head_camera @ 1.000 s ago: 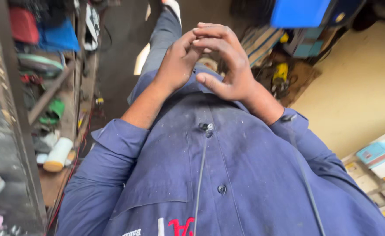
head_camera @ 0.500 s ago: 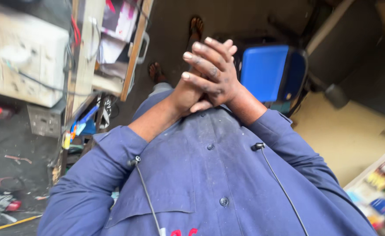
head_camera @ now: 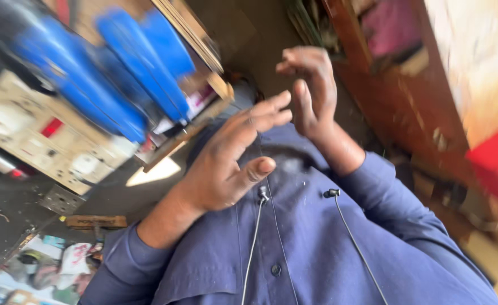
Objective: The person wipes grease and dirt off a starter motor armature and its parts using a rag, sets the cleaned parts on the workbench, then uses a small wire and pliers to work on the motor's brush holder and terminals before wiping the assembly again.
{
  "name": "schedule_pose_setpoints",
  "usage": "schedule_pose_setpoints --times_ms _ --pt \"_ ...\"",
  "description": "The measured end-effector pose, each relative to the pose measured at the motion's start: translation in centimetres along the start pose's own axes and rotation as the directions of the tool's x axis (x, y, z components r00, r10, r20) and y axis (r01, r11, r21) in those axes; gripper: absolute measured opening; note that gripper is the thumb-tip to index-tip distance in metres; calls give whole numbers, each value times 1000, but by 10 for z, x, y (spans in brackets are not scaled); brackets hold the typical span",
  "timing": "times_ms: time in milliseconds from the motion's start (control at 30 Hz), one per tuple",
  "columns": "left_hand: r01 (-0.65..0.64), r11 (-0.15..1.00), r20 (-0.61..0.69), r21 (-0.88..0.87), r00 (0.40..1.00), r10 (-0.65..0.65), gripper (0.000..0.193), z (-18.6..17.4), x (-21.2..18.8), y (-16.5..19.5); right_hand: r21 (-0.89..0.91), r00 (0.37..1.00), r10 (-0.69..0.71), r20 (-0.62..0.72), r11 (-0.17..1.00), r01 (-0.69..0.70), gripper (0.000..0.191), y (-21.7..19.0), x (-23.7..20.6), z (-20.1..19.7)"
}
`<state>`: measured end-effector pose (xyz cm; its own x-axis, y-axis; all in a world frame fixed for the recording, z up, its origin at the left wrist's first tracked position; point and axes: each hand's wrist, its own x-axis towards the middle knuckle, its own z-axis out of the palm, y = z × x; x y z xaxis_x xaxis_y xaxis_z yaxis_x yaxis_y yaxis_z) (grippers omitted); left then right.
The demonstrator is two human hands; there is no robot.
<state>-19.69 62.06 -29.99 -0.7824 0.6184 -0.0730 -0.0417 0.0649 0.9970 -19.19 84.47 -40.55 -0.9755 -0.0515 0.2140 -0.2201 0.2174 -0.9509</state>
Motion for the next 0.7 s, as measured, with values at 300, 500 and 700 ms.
schedule_pose_setpoints --times_ms 300,500,700 --pt "213 975 -394 67 903 -170 37 -55 97 47 248 974 -64 216 969 9 42 18 158 31" --pt "409 907 -494 105 812 -309 41 -86 176 42 300 937 42 348 941 -154 28 110 264 69" --pt "691 721 -733 61 521 -438 39 -136 254 -1 228 871 185 456 921 -315 21 226 349 136"
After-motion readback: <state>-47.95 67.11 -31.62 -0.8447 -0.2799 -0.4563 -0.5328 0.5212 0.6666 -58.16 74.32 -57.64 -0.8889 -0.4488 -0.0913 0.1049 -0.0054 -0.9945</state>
